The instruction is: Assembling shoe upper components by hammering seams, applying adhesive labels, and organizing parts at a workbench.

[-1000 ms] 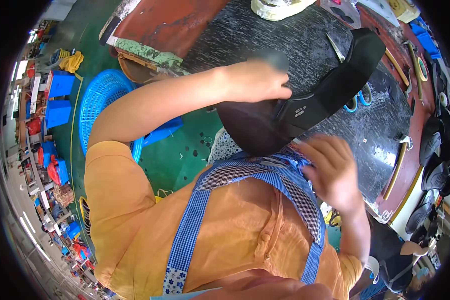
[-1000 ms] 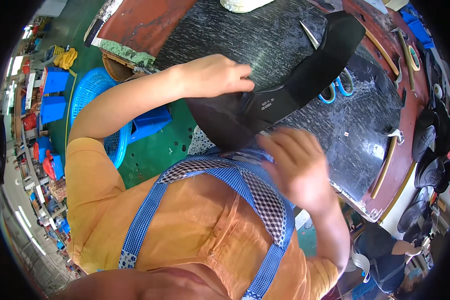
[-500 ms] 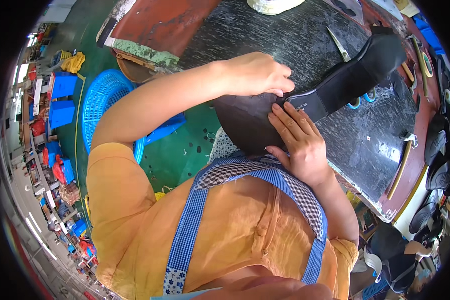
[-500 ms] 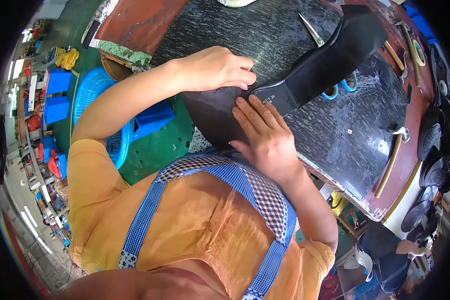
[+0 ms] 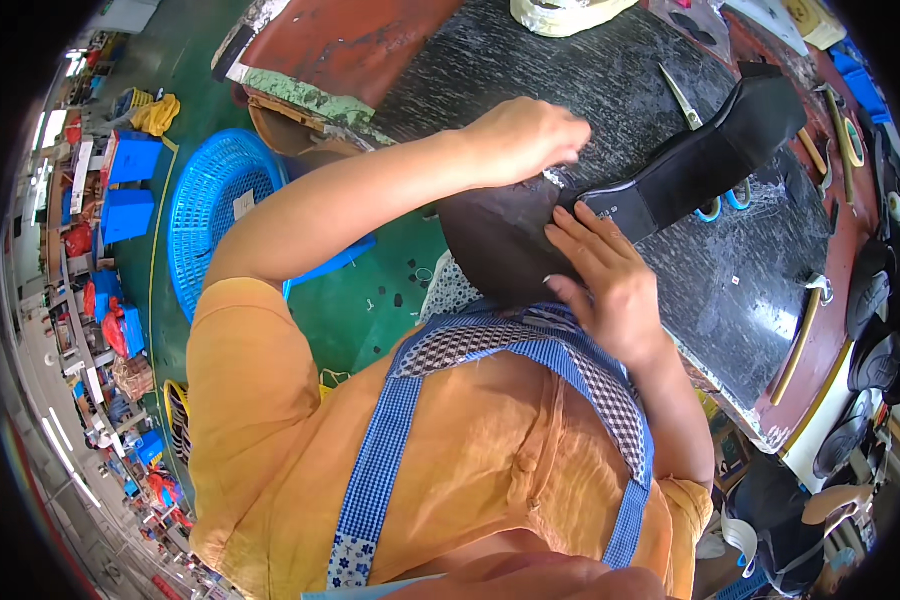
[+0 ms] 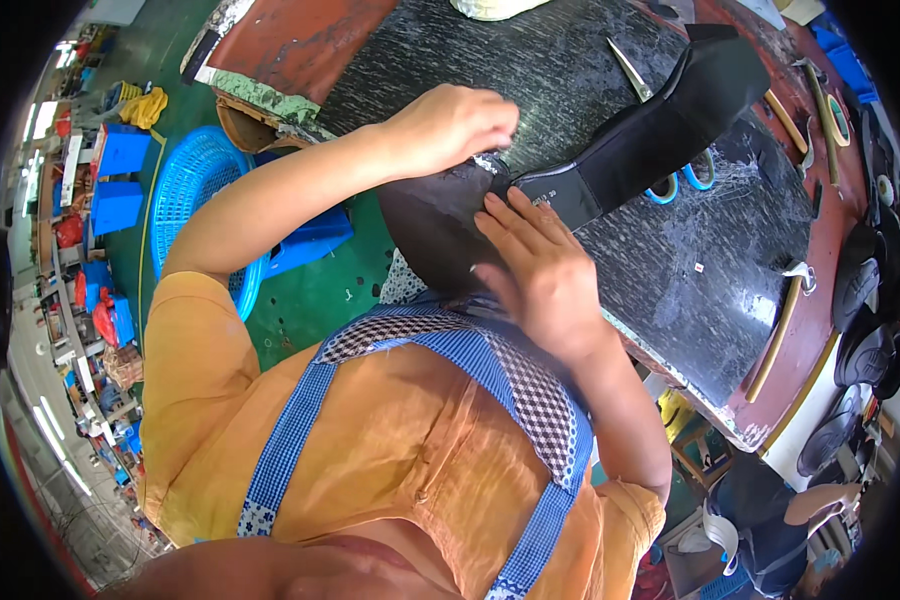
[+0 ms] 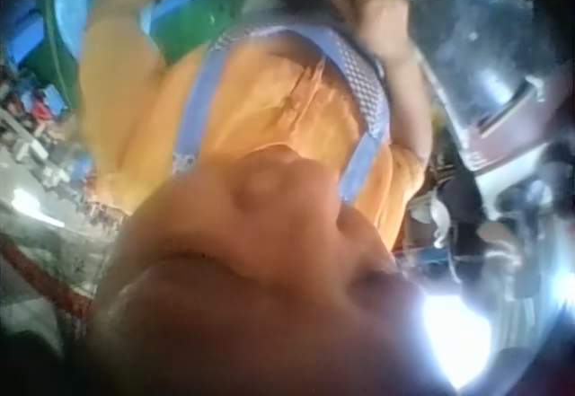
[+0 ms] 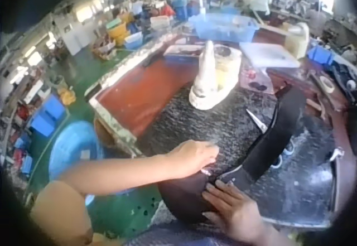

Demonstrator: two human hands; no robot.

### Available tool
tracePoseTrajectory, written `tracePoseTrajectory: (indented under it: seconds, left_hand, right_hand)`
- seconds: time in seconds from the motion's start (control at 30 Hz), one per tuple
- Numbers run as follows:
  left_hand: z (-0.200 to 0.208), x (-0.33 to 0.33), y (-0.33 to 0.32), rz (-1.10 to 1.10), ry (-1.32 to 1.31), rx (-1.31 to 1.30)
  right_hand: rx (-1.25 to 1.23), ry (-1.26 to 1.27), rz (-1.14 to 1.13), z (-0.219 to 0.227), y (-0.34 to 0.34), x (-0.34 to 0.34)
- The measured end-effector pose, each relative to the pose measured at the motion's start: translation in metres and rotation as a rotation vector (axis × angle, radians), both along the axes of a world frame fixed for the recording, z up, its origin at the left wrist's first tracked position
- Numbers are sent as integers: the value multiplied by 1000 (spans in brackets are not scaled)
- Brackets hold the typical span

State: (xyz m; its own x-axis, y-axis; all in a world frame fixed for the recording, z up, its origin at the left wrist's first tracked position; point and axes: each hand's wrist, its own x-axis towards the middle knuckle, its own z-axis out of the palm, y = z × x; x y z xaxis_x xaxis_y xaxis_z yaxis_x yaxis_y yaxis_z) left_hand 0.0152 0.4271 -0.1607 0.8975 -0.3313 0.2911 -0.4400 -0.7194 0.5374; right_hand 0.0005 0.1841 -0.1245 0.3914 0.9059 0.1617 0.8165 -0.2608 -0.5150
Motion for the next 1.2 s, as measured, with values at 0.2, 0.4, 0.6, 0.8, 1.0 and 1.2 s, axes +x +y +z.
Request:
tracePoseTrajectory:
  seconds: [0.2, 0.4, 0.6, 0.8, 1.0, 1.2]
  left_hand:
    - [18, -71, -9, 27, -117, -25]
    - [32, -114, -13, 192, 33, 278]
    - [53, -118, 10, 201, 107, 209]
    - [47, -110, 31, 260, 118, 218]
    - [31, -86, 57, 233, 67, 298]
    - [27, -79, 69, 175, 97, 380]
  right_hand:
    - [454, 1071, -326, -23, -13, 36]
    - [111, 859, 56, 51, 46, 87]
    - [435, -358, -365, 56, 181, 194]
    - [280, -578, -369, 59, 253, 216]
    - [236, -609, -371, 55, 275, 231]
    - [18, -565, -440, 53, 285, 222]
